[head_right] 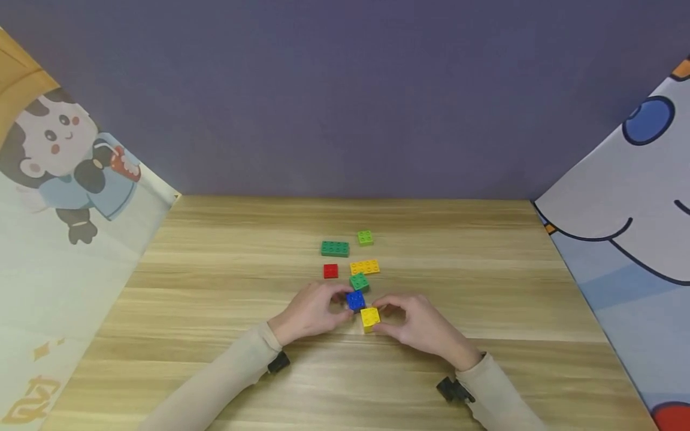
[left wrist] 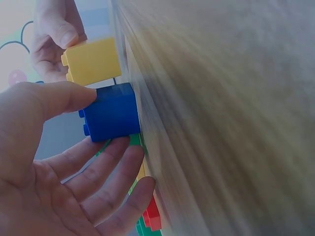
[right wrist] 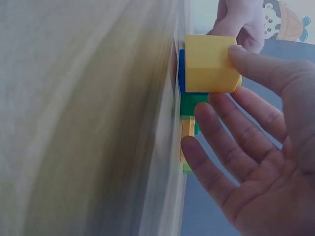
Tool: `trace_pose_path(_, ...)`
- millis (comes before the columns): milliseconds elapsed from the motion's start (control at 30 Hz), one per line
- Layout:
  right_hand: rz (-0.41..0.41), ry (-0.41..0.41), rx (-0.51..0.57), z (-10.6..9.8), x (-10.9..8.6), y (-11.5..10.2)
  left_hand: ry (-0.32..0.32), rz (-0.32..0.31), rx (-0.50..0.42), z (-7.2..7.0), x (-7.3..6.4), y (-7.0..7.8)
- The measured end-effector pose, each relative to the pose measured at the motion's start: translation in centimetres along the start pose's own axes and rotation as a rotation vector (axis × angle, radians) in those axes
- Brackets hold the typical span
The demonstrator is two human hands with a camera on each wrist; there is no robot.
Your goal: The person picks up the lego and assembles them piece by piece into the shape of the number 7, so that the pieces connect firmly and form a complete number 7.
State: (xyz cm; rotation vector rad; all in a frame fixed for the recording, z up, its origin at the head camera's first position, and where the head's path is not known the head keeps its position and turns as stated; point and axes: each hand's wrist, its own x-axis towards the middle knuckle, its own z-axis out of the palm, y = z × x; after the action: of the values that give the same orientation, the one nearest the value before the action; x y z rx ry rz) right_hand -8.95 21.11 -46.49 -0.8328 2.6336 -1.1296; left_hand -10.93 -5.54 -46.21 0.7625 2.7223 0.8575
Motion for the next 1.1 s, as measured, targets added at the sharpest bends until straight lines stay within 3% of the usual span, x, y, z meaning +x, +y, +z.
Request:
trace_pose_path(467,0.039,0.027,-0.007,-1.7,-0.3,-0.1,-0.012,-0.028,-0.010,-0.3,-0.5,0.2)
trace_pose_path(700,0.026,0.064,-0.038,-2.1,-0.2,0.0,-0.027,-0.011,0.004,-0.3,-0.5,0.3)
trace_pose_path(1100,0.021,0.100,-0.002,-2.7,0.4,-0.6,-0.038,0.005,-0.010,-0.3,-0.5,0.3)
